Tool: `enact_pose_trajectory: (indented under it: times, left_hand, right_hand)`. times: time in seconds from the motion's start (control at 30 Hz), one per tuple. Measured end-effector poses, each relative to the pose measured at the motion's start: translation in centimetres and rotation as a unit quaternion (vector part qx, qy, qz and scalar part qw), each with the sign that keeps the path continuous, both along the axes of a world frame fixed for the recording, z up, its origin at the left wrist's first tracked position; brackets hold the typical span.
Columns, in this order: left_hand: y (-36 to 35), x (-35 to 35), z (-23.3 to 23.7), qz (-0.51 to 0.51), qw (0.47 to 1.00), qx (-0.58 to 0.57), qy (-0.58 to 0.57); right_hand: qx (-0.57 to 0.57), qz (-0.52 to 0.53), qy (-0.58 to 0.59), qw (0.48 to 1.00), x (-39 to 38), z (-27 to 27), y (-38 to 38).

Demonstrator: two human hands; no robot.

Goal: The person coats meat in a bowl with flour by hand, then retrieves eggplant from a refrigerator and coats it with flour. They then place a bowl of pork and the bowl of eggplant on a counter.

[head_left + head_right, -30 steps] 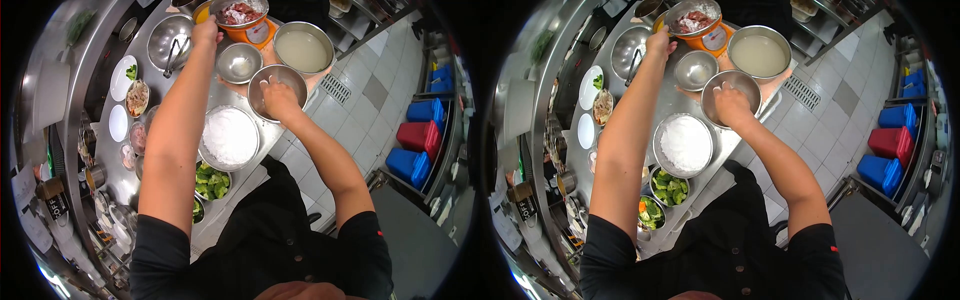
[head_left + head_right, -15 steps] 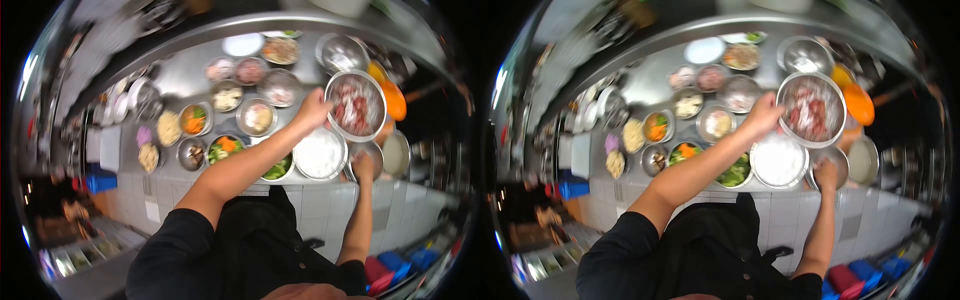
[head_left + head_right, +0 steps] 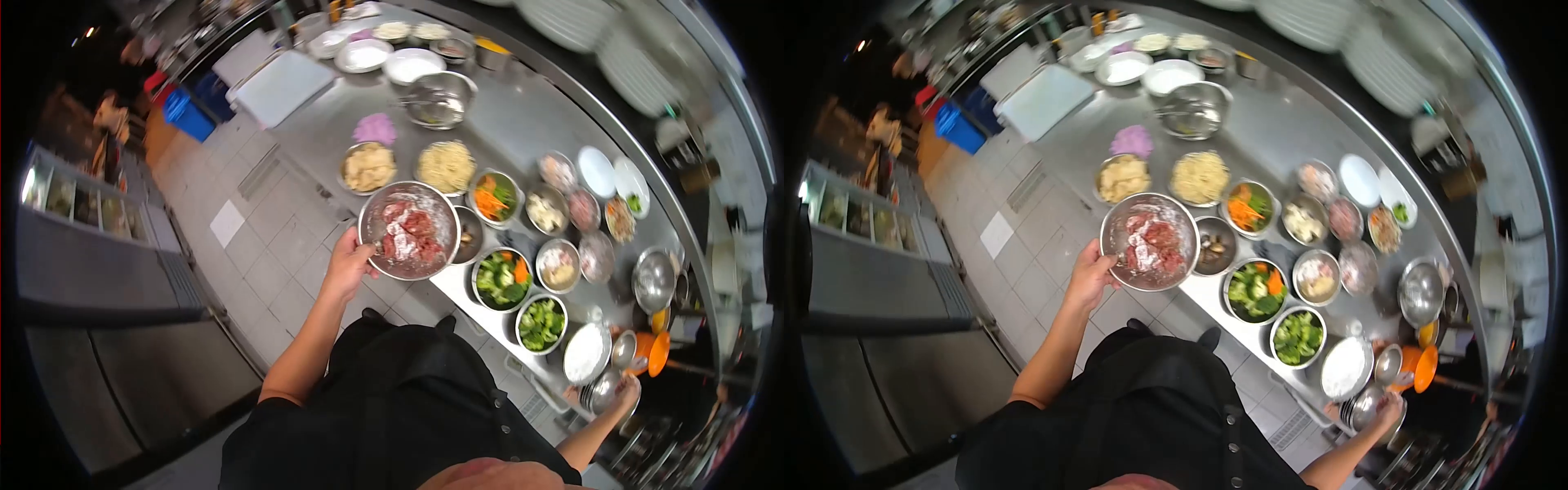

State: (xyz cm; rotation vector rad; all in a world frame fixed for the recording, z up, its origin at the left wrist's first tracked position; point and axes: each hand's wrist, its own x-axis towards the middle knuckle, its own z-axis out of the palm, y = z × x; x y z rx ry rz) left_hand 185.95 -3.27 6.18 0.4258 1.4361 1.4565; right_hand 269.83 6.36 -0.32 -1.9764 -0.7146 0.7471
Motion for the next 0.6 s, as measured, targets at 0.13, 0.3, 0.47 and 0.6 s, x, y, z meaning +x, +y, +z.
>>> enact_pose_trajectory:
  times: [0.13, 0.3, 0.47, 0.6]
  left_hand:
    - [-7.8, -8.5, -2.5, 0.146, 0.989, -0.018, -0.028]
    - [-14.7, -16.7, -5.6, 0.207, 0.977, -0.045, -0.021]
    - [-16.2, -25.1, -4.2, 0.244, 0.967, -0.055, -0.039]
    - [-16.8, -33.7, -5.8, 0.295, 0.951, -0.031, -0.084]
  right_hand:
    - [0.223, 0.111, 0.187, 0.950, -10.6, 2.5, 5.0]
    - [0.200, 0.268, 0.470, 0.817, -38.8, 2.2, 11.8]
    - [0.132, 0.371, 0.585, 0.709, -68.6, 4.3, 10.0]
    - [0.033, 0.423, 0.612, 0.668, -86.8, 5.2, 6.2]
